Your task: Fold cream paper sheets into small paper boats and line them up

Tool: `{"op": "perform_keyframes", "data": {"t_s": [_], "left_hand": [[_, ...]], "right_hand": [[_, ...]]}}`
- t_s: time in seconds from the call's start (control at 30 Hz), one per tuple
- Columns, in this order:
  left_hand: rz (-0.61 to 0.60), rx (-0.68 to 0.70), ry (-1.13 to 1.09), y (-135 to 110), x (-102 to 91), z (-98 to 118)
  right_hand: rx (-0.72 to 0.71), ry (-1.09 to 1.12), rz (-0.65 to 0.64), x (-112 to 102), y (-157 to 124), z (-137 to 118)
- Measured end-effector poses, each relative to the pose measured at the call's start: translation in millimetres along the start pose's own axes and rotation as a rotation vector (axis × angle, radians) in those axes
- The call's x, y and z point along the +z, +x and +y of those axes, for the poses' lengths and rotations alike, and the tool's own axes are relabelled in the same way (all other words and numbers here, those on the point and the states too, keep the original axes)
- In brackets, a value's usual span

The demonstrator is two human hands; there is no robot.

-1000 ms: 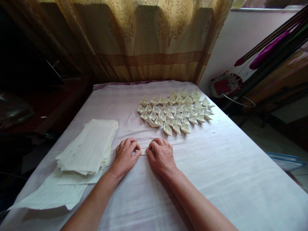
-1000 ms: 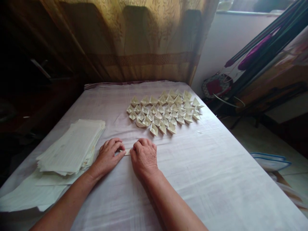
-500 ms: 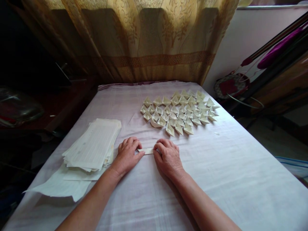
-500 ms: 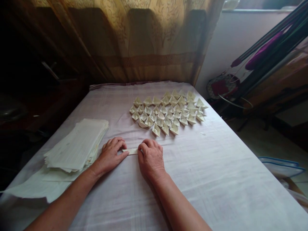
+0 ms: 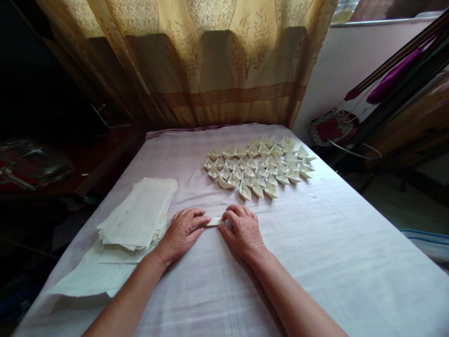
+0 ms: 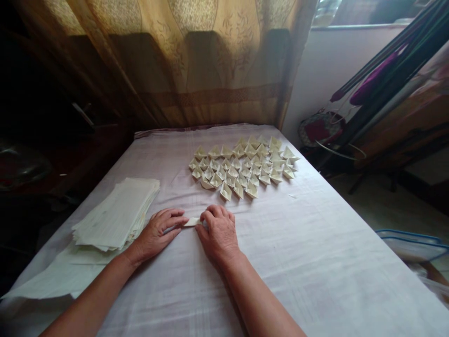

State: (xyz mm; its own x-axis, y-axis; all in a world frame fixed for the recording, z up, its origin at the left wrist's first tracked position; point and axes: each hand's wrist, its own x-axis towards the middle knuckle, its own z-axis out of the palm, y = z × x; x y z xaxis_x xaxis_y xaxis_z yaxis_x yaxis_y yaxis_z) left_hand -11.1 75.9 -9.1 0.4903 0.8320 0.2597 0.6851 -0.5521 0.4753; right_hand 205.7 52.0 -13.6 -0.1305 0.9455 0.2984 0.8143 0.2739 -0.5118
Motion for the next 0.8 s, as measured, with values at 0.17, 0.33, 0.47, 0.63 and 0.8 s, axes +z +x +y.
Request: {"op": "perform_keyframes", "data": {"t_s": [0.17, 0.33, 0.47, 0.63, 0.8], "left_hand": [[0.075, 0.027, 0.071, 5, 6.0, 5], [0.174, 0.045, -0.034, 9, 8.3, 9], [0.243, 0.018, -0.097, 7, 7.1, 15], [0.256, 0.074, -0.118, 5, 4.4, 20], [0.263, 0.077, -0.086, 5, 3.9, 22]], "right_hand": [[-0.011, -0.002, 0.033, 2, 0, 1], [-0.114, 0.044, 0.159, 2, -2, 0], [-0.235, 0.118, 0.272, -1, -4, -8], [-0.269, 0.156, 0.230, -2, -5, -16], [-0.241, 0.173, 0.203, 0, -5, -15]]}}
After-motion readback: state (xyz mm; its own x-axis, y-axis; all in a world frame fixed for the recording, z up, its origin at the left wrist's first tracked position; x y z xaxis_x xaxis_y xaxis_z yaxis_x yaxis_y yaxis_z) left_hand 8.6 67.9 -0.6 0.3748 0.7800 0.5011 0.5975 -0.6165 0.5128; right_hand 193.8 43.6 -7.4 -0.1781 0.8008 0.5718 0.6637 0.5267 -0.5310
